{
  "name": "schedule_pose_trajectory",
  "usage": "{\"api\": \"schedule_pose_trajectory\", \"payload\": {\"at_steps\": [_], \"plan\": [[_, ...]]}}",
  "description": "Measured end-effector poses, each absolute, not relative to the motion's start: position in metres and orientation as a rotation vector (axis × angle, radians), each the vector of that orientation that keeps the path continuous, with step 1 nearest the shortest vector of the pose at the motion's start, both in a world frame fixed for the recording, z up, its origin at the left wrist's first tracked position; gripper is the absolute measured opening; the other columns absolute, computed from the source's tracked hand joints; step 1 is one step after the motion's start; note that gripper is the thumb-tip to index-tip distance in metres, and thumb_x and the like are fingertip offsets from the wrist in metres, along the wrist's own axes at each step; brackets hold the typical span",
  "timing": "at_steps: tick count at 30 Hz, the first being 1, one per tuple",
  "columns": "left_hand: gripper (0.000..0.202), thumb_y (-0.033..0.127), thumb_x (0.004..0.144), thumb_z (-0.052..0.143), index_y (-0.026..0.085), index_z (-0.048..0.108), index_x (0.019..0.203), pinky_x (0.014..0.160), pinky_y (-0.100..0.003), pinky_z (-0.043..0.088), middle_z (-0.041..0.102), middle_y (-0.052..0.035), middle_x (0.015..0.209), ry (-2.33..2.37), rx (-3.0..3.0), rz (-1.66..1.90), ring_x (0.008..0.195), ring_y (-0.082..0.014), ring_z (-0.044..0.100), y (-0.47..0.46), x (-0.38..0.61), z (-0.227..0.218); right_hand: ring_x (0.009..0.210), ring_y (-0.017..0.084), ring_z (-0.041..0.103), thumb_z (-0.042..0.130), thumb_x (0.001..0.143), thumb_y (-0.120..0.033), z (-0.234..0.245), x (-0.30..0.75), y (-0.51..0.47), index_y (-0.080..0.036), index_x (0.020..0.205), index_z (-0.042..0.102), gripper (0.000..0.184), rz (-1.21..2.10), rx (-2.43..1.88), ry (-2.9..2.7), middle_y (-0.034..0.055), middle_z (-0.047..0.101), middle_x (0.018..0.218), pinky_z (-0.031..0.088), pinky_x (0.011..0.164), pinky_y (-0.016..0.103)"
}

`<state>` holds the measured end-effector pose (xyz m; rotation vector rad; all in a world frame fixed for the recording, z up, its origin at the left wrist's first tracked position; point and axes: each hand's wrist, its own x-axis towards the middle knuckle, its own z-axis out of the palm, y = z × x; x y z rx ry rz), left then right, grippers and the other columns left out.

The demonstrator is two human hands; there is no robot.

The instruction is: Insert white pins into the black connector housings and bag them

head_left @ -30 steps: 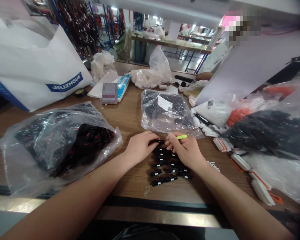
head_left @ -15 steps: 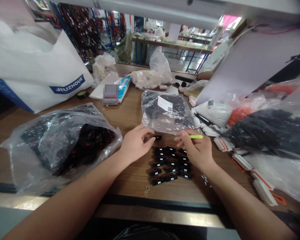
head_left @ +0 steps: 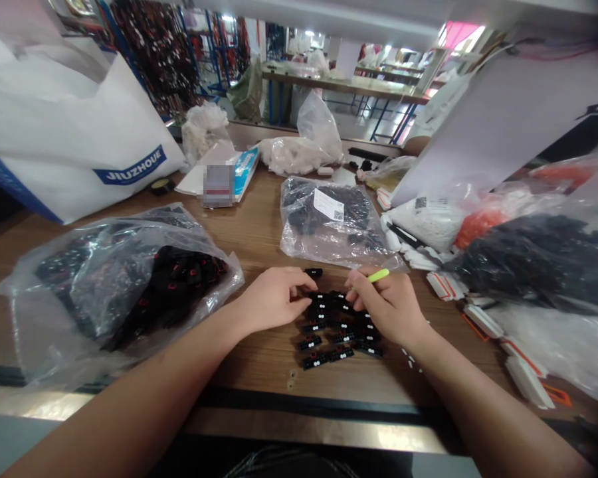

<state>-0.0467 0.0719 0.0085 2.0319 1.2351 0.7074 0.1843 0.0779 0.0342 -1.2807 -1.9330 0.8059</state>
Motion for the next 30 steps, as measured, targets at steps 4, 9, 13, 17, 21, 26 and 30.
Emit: {"api": "schedule_pose_trajectory", "payload": {"at_steps": [4, 9, 13, 17, 21, 26, 30], "plan": [[0.020, 0.015, 0.079, 0.064, 0.022, 0.073, 0.095, 0.061, -0.025, 0.048, 0.072, -0.0004, 0.088, 1.242, 2.019, 0.705, 0.063, -0.0122, 0.061, 0.072, -0.047, 0.006, 0.051, 0.012, 0.062, 0.049, 0.099, -0.044, 0.028, 0.181, 0.079, -0.019, 0.072, 0.066, 0.040, 0.770, -1.268, -1.997, 0.0010, 0.069, 0.061, 0.047, 0.053, 0.025], [0.020, 0.013, 0.080, 0.065, 0.022, 0.073, 0.095, 0.062, -0.026, 0.047, 0.071, 0.0002, 0.084, 1.244, 2.052, 0.701, 0.064, -0.0129, 0.061, 0.073, -0.047, 0.006, 0.052, 0.012, 0.065, 0.048, 0.099, -0.043, 0.024, 0.178, 0.079, -0.018, 0.076, 0.066, 0.038, 0.803, -1.256, -1.979, 0.0009, 0.069, 0.062, 0.050, 0.055, 0.025], [0.019, 0.013, 0.082, 0.066, 0.021, 0.074, 0.098, 0.066, -0.027, 0.048, 0.071, -0.0005, 0.088, 1.257, 2.095, 0.740, 0.069, -0.0138, 0.062, 0.075, -0.047, 0.006, 0.053, 0.012, 0.065, 0.051, 0.099, -0.043, 0.022, 0.176, 0.078, -0.018, 0.078, 0.068, 0.036, 0.820, -1.227, -1.915, 0.0016, 0.070, 0.067, 0.050, 0.054, 0.024], [0.021, 0.013, 0.083, 0.068, 0.021, 0.074, 0.101, 0.070, -0.029, 0.049, 0.072, -0.0011, 0.089, 1.311, 2.083, 0.752, 0.071, -0.0152, 0.062, 0.076, -0.045, 0.004, 0.055, 0.012, 0.066, 0.052, 0.098, -0.044, 0.020, 0.176, 0.078, -0.018, 0.081, 0.069, 0.036, 0.836, -1.210, -1.835, 0.0036, 0.072, 0.072, 0.050, 0.052, 0.024], [0.021, 0.012, 0.083, 0.069, 0.022, 0.074, 0.101, 0.069, -0.029, 0.049, 0.071, -0.0006, 0.090, 1.305, 2.075, 0.760, 0.071, -0.0148, 0.061, 0.077, -0.044, 0.001, 0.054, 0.013, 0.065, 0.052, 0.098, -0.046, 0.021, 0.177, 0.078, -0.018, 0.080, 0.069, 0.037, 0.816, -1.227, -1.769, 0.0041, 0.071, 0.070, 0.050, 0.050, 0.024], [0.020, 0.011, 0.082, 0.070, 0.020, 0.074, 0.099, 0.070, -0.029, 0.049, 0.070, -0.0004, 0.088, 1.297, 2.084, 0.804, 0.070, -0.0148, 0.061, 0.077, -0.043, -0.002, 0.056, 0.011, 0.066, 0.053, 0.099, -0.043, 0.021, 0.173, 0.075, -0.017, 0.082, 0.069, 0.035, 0.878, -1.152, -1.803, 0.0041, 0.072, 0.075, 0.050, 0.051, 0.022], [0.020, 0.010, 0.083, 0.069, 0.020, 0.074, 0.099, 0.070, -0.029, 0.048, 0.070, -0.0005, 0.087, 1.283, 2.088, 0.806, 0.071, -0.0151, 0.061, 0.077, -0.043, -0.004, 0.057, 0.011, 0.066, 0.052, 0.099, -0.041, 0.018, 0.170, 0.074, -0.017, 0.085, 0.069, 0.033, 0.894, -1.141, -1.807, 0.0036, 0.072, 0.074, 0.051, 0.052, 0.022]]}}
